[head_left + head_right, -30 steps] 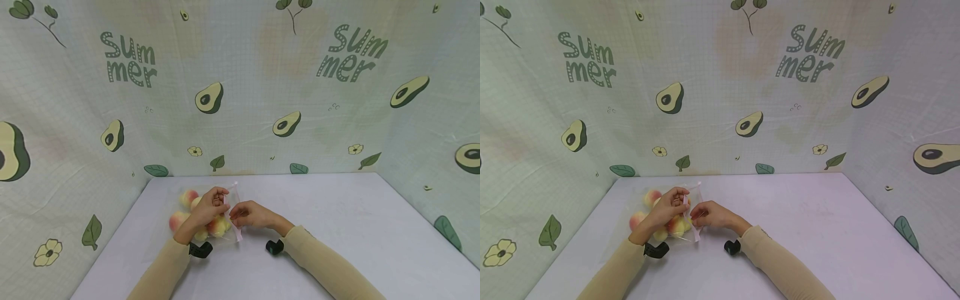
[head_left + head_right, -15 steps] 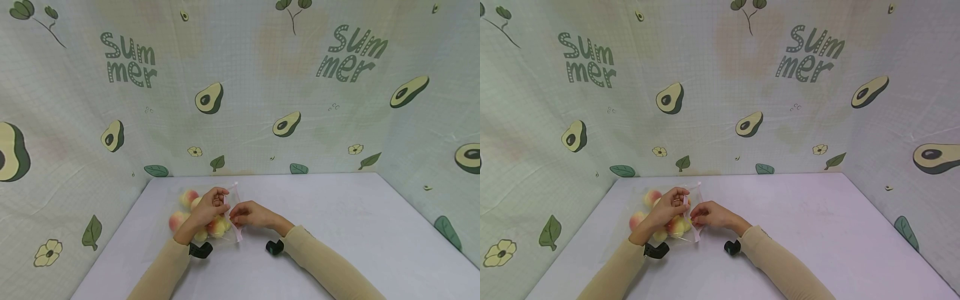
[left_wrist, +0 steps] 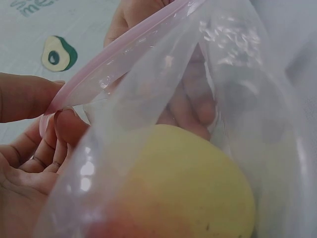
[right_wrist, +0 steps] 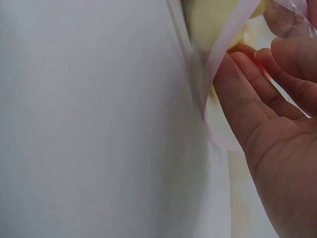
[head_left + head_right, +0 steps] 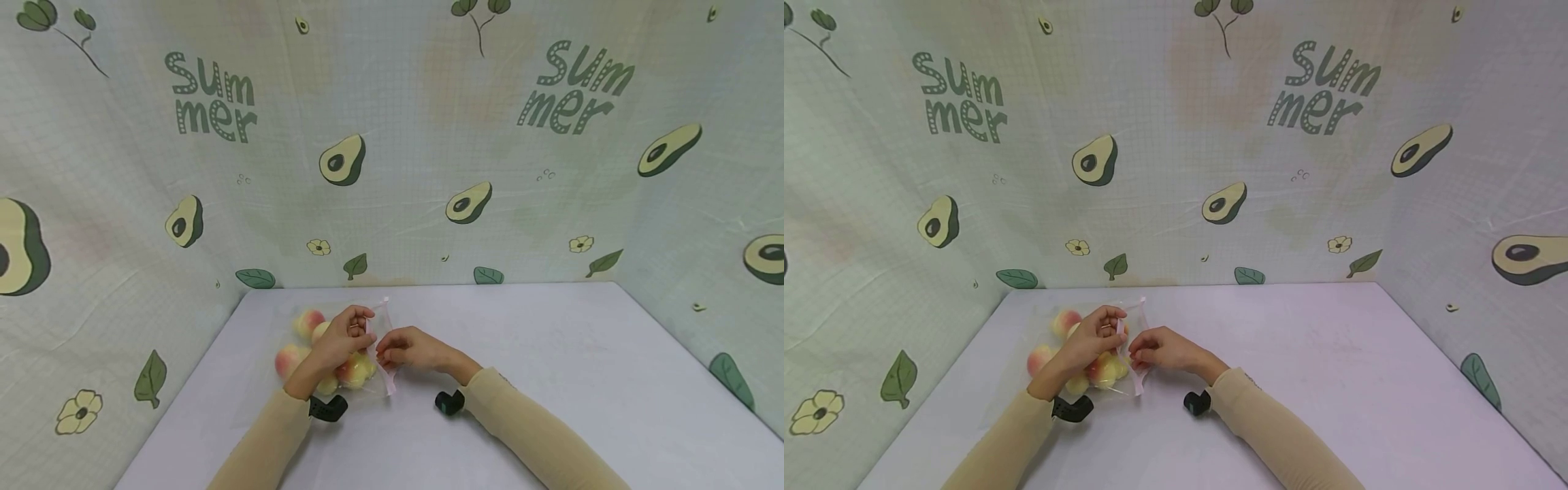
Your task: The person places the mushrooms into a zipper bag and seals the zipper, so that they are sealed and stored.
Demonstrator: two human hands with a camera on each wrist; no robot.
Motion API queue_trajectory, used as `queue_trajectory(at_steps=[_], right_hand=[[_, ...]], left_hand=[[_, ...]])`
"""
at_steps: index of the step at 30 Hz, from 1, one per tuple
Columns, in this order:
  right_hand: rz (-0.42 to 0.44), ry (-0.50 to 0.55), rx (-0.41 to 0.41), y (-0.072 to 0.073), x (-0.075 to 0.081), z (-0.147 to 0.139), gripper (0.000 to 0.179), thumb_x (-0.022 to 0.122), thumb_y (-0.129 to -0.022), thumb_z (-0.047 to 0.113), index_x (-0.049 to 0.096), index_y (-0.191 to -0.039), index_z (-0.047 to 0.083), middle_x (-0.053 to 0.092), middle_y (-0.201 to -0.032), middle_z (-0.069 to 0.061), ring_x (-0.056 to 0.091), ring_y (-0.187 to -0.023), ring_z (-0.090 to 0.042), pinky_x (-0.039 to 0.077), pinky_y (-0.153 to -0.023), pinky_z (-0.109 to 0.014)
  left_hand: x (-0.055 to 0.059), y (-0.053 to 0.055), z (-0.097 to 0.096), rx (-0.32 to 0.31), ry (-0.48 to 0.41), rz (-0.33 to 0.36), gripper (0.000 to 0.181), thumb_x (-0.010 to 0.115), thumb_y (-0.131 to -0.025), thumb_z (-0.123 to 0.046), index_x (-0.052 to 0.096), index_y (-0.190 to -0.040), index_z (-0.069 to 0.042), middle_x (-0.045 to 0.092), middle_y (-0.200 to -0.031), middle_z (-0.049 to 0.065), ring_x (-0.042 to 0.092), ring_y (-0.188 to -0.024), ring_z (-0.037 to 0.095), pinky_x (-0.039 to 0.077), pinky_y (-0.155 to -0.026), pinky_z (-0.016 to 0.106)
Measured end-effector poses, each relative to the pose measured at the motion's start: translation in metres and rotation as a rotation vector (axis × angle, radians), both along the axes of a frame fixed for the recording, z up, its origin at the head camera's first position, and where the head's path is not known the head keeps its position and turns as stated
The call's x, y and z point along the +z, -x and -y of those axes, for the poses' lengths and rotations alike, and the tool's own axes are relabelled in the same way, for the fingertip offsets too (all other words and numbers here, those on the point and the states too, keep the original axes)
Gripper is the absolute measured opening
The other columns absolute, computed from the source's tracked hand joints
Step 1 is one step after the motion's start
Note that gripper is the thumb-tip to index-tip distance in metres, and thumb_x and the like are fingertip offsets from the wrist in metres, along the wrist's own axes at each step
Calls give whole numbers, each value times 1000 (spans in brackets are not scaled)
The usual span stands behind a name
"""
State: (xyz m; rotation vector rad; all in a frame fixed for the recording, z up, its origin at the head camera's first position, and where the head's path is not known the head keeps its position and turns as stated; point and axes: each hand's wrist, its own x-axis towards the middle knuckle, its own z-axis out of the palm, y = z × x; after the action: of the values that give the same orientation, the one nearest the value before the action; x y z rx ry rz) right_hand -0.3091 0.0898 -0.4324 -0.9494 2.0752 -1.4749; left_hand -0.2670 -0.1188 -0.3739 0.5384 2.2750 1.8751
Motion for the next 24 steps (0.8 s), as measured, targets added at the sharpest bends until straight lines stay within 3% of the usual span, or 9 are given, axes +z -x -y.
queue_trajectory(at_steps=[6,15,18,24], right_hand=[[-10,42,-17,5,6,-10,22,51,-97,3,59,-114,-8,61,-111,-24,63,-101,-29,52,-86,-37],[9,74,-82,16,10,-25,29,53,-97,8,55,-118,-12,58,-113,-28,62,-104,-33,52,-87,-39],[9,74,-117,18,12,-28,30,56,-96,9,55,-118,-11,59,-112,-27,63,-102,-32,52,-87,-40],[14,77,-149,19,15,-33,32,57,-95,9,54,-118,-13,58,-112,-29,62,-102,-35,51,-87,-42]], left_hand=[[-1,1,-1,-9,2,-20,38,62,-86,9,46,-120,4,42,-95,16,47,-71,17,47,-62,26],[-25,17,-1,11,41,-79,42,65,-86,6,46,-123,1,46,-90,14,48,-66,16,46,-58,24],[-24,16,-3,17,73,-118,44,65,-86,4,46,-125,0,48,-88,11,49,-64,16,46,-58,23],[-14,7,-6,30,121,-139,49,65,-85,6,43,-129,6,53,-91,18,52,-65,19,47,-58,25]])
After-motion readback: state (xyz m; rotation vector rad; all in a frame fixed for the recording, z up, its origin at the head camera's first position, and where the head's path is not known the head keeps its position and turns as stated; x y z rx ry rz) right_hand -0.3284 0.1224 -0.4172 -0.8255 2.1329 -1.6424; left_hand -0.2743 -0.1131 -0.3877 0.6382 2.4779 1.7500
